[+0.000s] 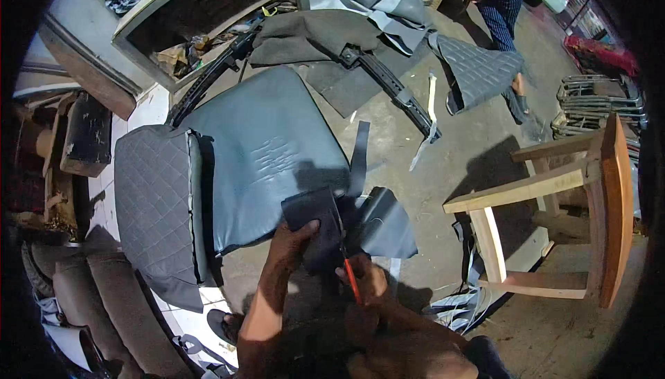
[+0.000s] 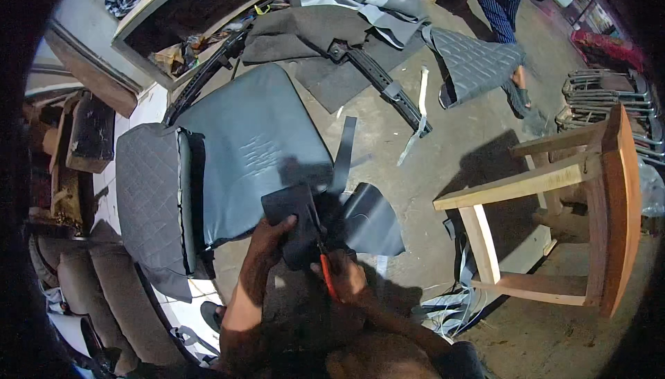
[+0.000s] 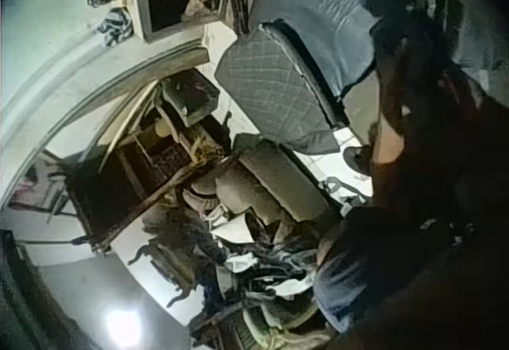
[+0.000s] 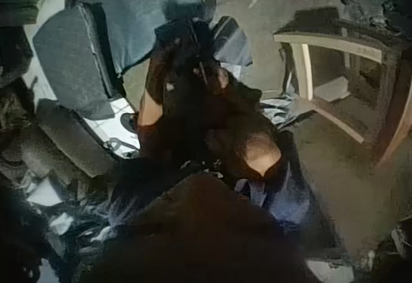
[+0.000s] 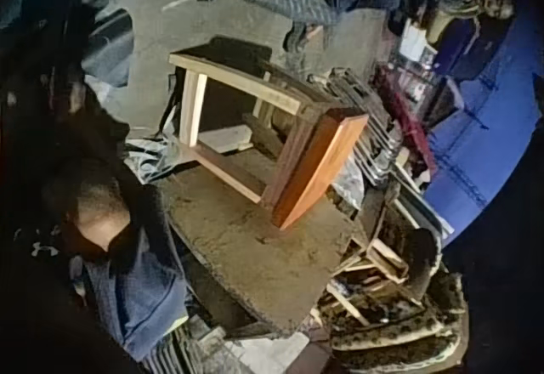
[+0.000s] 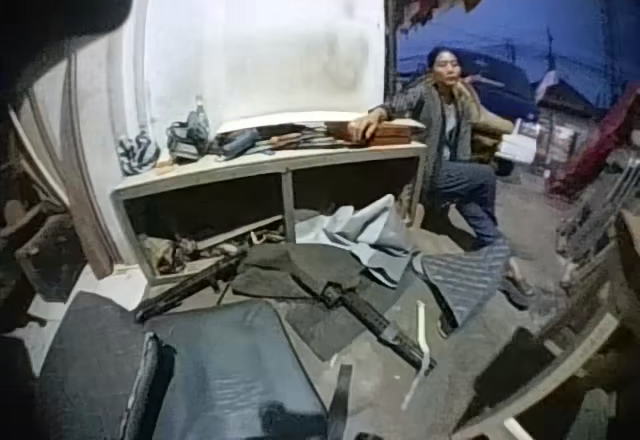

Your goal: The person cuts fabric pieces with scissors and moves to a sewing machine. They sew the fabric strips together, attach them to a quilted seat cover using the sewing machine, and trim excess edges with scissors.

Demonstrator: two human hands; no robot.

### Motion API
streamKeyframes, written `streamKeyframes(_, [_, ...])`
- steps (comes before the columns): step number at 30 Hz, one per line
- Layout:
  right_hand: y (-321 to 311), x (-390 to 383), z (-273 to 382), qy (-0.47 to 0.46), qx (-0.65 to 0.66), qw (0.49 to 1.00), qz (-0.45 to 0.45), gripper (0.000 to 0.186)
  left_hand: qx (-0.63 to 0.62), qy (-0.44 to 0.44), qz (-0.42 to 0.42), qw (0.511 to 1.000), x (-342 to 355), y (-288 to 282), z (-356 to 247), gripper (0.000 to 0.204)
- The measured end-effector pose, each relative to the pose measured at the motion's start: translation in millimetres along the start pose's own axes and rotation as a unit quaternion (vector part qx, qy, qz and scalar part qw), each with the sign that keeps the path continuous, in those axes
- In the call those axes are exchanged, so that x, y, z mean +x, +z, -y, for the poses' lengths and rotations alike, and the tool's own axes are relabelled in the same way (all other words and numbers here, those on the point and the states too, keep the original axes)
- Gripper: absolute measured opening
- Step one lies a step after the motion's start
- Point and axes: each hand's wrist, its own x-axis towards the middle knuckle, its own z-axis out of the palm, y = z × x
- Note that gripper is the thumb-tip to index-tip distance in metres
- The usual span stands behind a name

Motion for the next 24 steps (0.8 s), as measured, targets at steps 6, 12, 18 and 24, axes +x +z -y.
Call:
streamKeyframes(6, [-11,2,11,0.079,-0.031,0.994,0.063,0.046,-0.017,-0.014,-0.014,1.000,-6,2,-6,0.049])
streamKeyframes(12, [10,2,-27,-0.068,-0.147,0.987,0.015,0.043,-0.008,-0.019,0.030,0.999,-15,3,-10,0.044])
streamKeyframes(18, [-13,18,30,0.109,0.060,0.988,0.093,0.050,-0.016,-0.046,-0.019,0.999,-21,-3,-3,0.051])
streamKeyframes(24, [-12,15,27,0.045,0.040,0.996,0.060,0.039,-0.066,-0.032,0.020,0.997,-23,-6,-13,0.056])
